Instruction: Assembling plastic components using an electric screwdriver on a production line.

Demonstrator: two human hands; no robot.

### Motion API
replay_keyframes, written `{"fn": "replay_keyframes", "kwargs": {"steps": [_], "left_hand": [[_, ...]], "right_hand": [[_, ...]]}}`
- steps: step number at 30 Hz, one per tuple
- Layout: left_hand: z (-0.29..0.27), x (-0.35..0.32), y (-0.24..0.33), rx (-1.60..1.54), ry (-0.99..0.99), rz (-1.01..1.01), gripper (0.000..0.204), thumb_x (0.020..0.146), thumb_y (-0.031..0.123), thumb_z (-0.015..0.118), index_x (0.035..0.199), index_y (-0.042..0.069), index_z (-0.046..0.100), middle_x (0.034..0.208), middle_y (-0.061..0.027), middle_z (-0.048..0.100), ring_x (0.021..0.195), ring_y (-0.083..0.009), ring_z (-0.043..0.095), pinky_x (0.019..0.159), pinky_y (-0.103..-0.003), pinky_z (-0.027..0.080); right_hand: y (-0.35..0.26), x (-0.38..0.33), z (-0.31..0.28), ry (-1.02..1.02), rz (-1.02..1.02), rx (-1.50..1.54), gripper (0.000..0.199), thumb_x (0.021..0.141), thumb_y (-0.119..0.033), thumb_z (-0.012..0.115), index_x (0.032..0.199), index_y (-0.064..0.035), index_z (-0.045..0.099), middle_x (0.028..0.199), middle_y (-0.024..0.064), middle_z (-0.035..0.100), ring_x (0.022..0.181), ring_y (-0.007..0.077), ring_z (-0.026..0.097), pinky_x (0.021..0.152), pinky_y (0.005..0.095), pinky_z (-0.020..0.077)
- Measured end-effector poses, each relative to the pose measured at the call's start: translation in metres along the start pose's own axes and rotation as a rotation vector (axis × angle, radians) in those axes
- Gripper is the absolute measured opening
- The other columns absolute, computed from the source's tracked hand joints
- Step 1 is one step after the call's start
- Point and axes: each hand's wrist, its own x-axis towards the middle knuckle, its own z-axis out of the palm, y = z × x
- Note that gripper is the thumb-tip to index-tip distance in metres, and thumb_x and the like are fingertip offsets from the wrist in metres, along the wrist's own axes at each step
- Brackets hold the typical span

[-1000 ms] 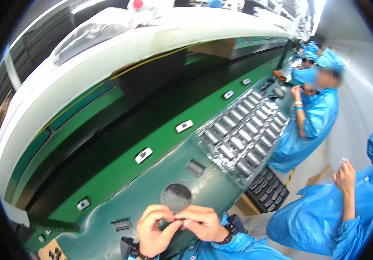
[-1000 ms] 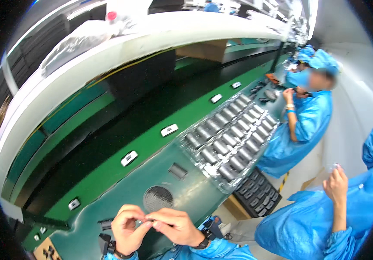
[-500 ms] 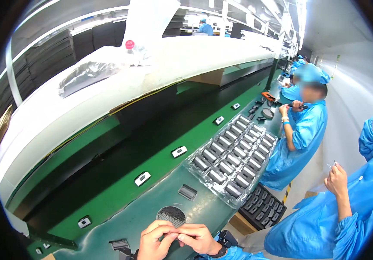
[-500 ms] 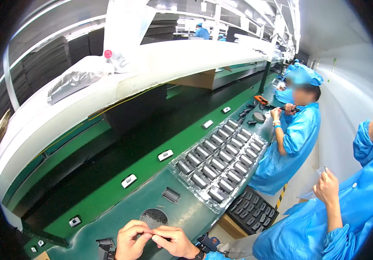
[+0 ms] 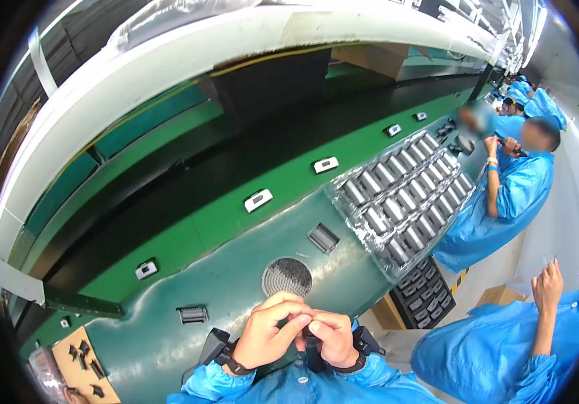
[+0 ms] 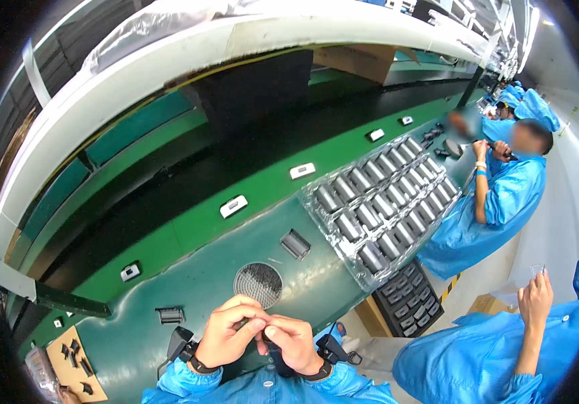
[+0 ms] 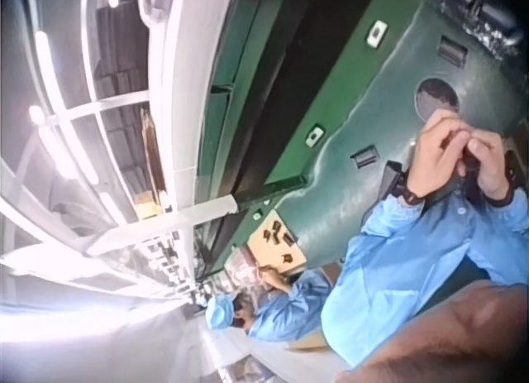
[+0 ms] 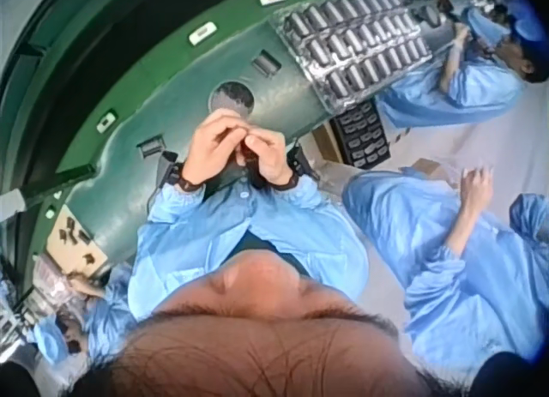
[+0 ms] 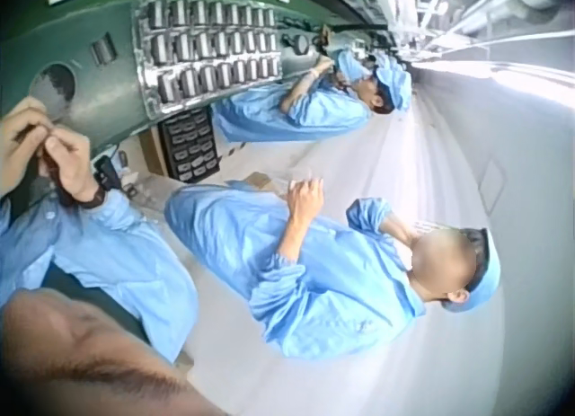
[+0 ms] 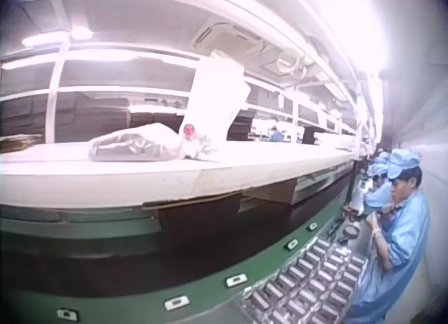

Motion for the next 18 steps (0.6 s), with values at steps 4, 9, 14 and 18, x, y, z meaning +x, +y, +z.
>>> {"fn": "replay_keyframes", "kwargs": {"steps": [4,9,14,18], "left_hand": [[-0.002,-0.006,-0.031,0.073,-0.044,0.048,0.012,0.099,0.002,0.063,0.109,-0.004,0.068,0.11,-0.0124,0.06,0.075,-0.0157,0.069,0.065,-0.027,0.057],[-0.004,0.001,-0.037,0.075,-0.055,-0.082,0.011,0.101,0.006,0.061,0.107,-0.001,0.067,0.11,-0.0105,0.059,0.088,-0.0146,0.066,0.071,-0.028,0.055],[-0.01,0.007,-0.016,-0.218,0.375,0.194,0.01,0.106,0.008,0.053,0.105,-0.001,0.057,0.099,-0.0108,0.061,0.092,-0.0172,0.06,0.078,-0.034,0.053],[-0.052,0.015,0.064,0.244,0.374,0.243,0.005,0.101,0.003,0.06,0.104,-0.001,0.062,0.087,-0.0105,0.067,0.081,-0.0202,0.065,0.074,-0.036,0.054]], "right_hand": [[0.021,-0.005,-0.006,0.027,0.026,0.16,0.028,0.104,-0.018,0.056,0.102,0.0084,0.066,0.083,0.0131,0.067,0.068,0.0181,0.064,0.06,0.03,0.0511],[0.035,0.004,-0.018,0.021,0.097,0.194,0.026,0.103,-0.016,0.056,0.104,0.0087,0.065,0.086,0.0143,0.067,0.069,0.0196,0.065,0.06,0.0306,0.0515],[0.029,0.003,-0.002,-0.037,0.064,-0.022,0.022,0.102,-0.011,0.059,0.103,0.0095,0.067,0.095,0.0139,0.067,0.069,0.0191,0.066,0.062,0.0304,0.052],[0.016,-0.022,0.005,0.073,0.126,0.086,0.021,0.102,-0.009,0.058,0.104,0.0096,0.067,0.094,0.0153,0.068,0.068,0.0209,0.067,0.061,0.031,0.0524]]}}
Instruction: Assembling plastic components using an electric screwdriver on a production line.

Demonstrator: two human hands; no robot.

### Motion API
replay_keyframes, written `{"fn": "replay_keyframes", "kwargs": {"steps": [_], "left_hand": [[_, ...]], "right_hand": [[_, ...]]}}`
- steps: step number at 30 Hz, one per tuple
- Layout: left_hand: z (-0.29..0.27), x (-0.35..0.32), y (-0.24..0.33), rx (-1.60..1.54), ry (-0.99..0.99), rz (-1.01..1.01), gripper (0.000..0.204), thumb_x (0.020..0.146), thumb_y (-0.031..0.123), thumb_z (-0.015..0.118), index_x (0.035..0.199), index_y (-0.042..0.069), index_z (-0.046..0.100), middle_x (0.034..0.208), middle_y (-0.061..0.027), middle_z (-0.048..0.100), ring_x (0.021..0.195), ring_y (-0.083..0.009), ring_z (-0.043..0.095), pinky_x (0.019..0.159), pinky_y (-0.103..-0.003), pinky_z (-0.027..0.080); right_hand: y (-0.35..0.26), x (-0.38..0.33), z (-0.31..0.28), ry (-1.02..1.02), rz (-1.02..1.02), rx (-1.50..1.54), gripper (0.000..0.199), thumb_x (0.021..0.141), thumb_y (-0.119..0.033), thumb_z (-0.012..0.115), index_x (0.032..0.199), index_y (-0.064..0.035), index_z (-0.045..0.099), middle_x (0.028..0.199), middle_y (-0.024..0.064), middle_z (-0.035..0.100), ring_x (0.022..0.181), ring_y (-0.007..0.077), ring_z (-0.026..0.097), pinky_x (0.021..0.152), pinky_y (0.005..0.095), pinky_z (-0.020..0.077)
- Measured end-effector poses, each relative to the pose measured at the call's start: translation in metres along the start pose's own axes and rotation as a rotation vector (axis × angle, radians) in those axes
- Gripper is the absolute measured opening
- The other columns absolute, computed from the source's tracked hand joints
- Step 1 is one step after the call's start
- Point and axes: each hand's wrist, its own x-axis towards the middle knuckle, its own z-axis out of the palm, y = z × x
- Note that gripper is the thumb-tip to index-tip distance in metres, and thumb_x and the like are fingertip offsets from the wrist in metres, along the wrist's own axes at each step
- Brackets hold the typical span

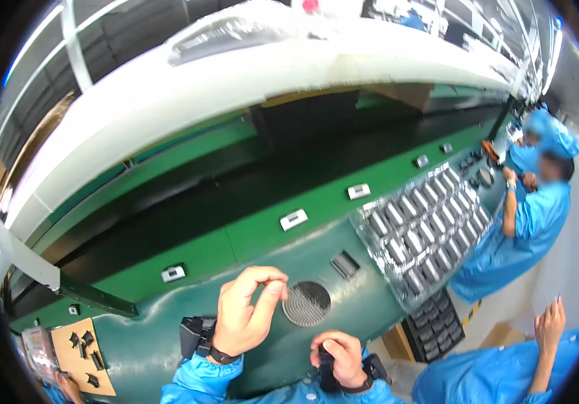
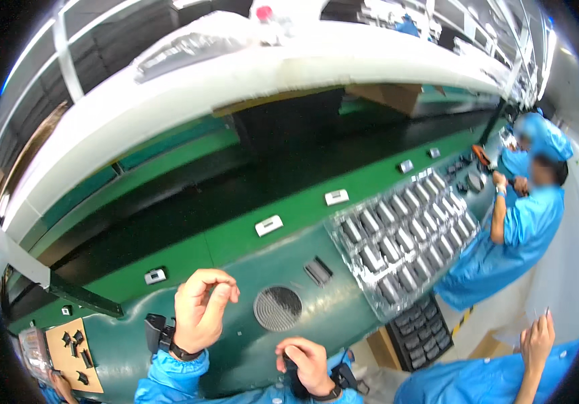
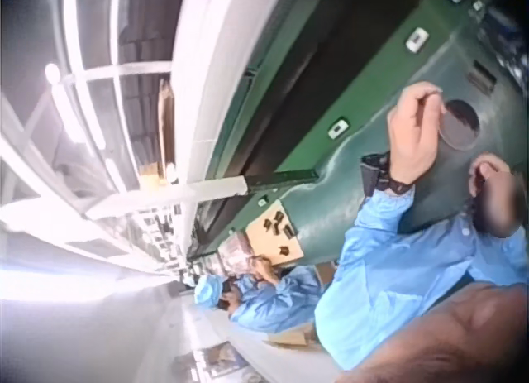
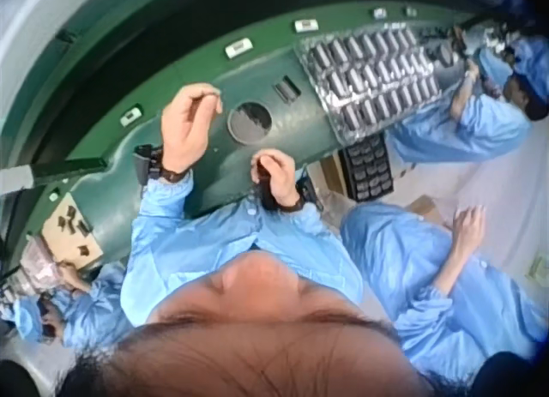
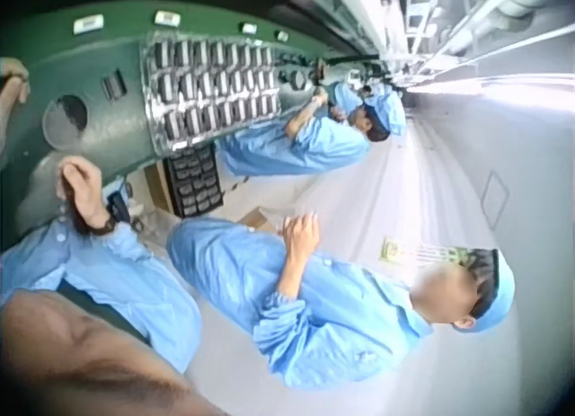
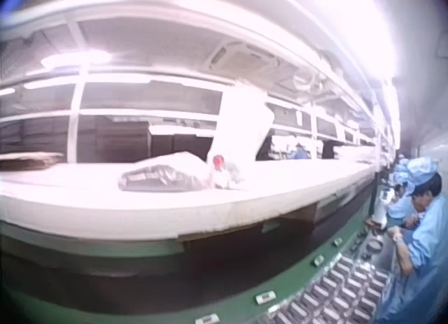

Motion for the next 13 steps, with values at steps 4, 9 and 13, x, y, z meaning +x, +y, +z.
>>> {"fn": "replay_keyframes", "kwargs": {"steps": [4,9,13], "left_hand": [[-0.018,0.088,0.071,0.58,0.094,0.59,0.009,0.09,0.0,0.07,0.099,0.001,0.071,0.088,-0.0127,0.071,0.081,-0.028,0.069,0.073,-0.037,0.054],[-0.006,0.187,0.135,0.721,0.099,0.766,0.009,0.09,0.009,0.071,0.096,0.003,0.071,0.09,-0.0155,0.07,0.085,-0.0357,0.068,0.076,-0.04,0.053],[0.028,0.257,0.145,0.73,0.062,0.958,0.011,0.088,0.009,0.07,0.098,0.003,0.07,0.089,-0.0186,0.07,0.085,-0.0388,0.065,0.078,-0.047,0.051]], "right_hand": [[-0.02,-0.011,0.006,0.139,0.034,0.096,0.02,0.098,-0.014,0.059,0.102,0.0044,0.066,0.086,0.017,0.069,0.063,0.0259,0.065,0.057,0.0351,0.0527],[-0.047,-0.033,0.009,0.122,-0.018,0.102,0.023,0.102,-0.018,0.058,0.105,0.0035,0.065,0.088,0.015,0.069,0.064,0.0235,0.065,0.056,0.0318,0.0513],[-0.057,-0.044,-0.006,0.111,-0.009,0.039,0.022,0.101,-0.018,0.059,0.106,0.0028,0.065,0.089,0.0152,0.07,0.064,0.0237,0.065,0.058,0.0323,0.0528]]}}
